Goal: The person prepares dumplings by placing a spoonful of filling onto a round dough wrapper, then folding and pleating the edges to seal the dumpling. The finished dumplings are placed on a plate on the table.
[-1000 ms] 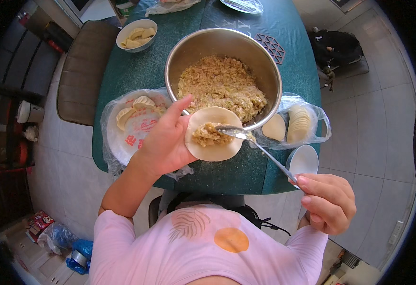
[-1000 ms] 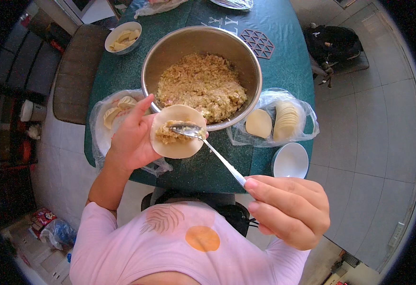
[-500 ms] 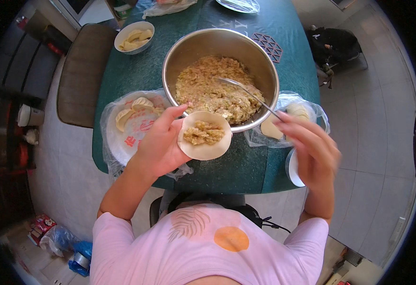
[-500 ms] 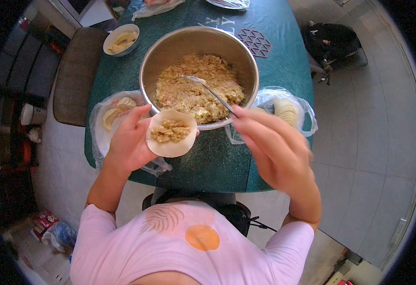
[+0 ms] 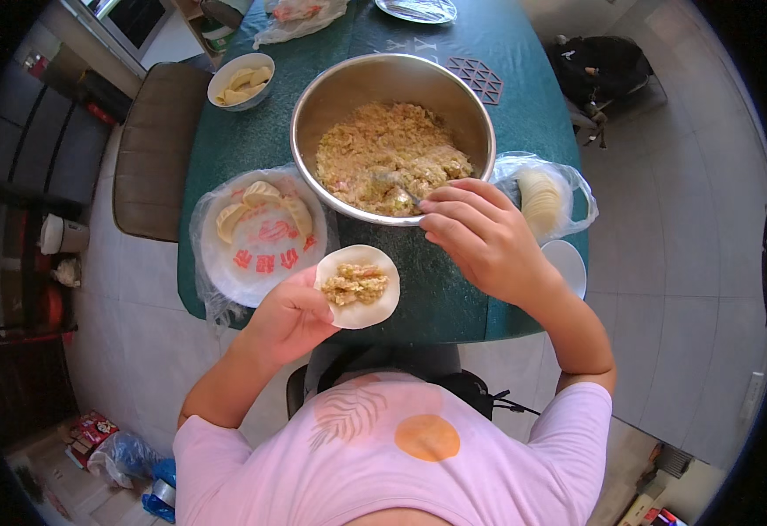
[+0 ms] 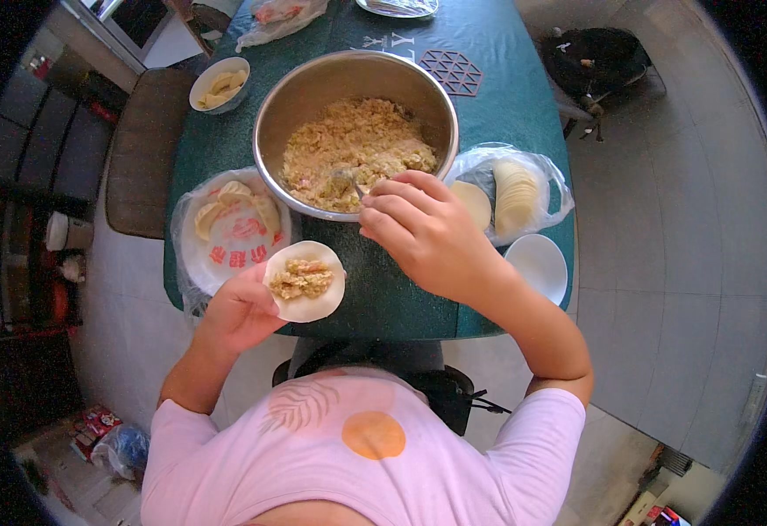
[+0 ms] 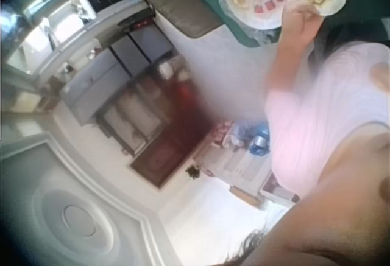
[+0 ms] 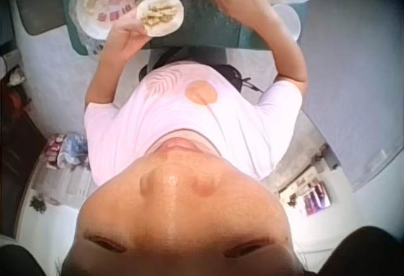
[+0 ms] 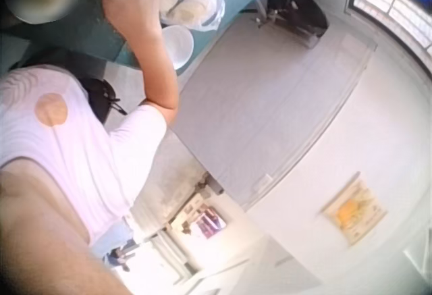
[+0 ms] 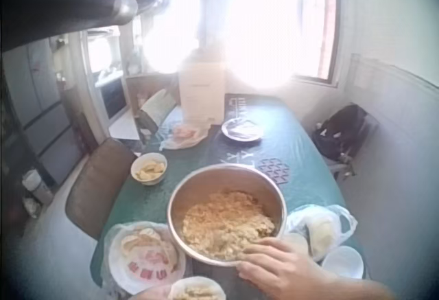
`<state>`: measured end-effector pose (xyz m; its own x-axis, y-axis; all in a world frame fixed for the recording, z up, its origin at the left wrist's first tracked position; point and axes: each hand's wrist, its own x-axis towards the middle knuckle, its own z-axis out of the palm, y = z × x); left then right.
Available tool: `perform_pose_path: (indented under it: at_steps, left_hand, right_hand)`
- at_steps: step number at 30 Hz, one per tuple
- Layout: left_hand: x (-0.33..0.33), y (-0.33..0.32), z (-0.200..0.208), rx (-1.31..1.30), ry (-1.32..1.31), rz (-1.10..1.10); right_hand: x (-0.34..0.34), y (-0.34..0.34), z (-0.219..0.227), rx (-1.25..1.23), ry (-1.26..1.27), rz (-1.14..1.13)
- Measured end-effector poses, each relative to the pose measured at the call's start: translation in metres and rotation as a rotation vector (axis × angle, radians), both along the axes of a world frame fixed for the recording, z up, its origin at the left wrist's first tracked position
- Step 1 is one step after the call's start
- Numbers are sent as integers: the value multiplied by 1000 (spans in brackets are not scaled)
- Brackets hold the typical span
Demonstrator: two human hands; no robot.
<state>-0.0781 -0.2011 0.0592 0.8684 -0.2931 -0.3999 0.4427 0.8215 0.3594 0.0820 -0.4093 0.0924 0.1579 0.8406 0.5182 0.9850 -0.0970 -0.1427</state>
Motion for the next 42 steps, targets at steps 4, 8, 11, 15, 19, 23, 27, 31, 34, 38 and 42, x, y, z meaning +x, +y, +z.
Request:
perform_pose_path:
  at_steps: [4, 8, 11, 15, 19, 23, 27, 31, 34, 38, 42]
  left_hand:
    - [-5, -7, 3, 17, -32, -30]
    - [-5, -19, 3, 83, -42, -51]
    - [-8, -26, -8, 56, -33, -64]
    - [-13, -37, -16, 81, -47, -59]
    - [-2, -65, -25, 62, -60, -158]
    - [12, -96, -29, 15, -75, -220]
    - [29, -117, -29, -37, -161, -300]
    - [40, -130, -17, -40, -161, -354]
    - [44, -141, -13, -64, -167, -424]
    - [46, -158, -12, -106, -202, -477]
    - [46, -159, -8, -77, -228, -400]
  right_hand:
    - [3, -1, -10, -66, 26, 54]
    - [-3, -7, -11, -65, 181, 48]
    - [-10, -23, -14, -36, 147, -44]
    - [9, -104, 4, -173, 439, -568]
    - [0, -171, -47, -634, 456, -813]
    - [-15, -181, -73, -627, 435, -824]
    - [-26, -197, -71, -567, 438, -750]
    - [-36, -187, -27, -173, 540, -703]
    - [-55, -170, 7, -42, 525, -429]
    - [-60, -152, 8, -92, 349, -271]
    - [-60, -167, 13, -104, 322, -365]
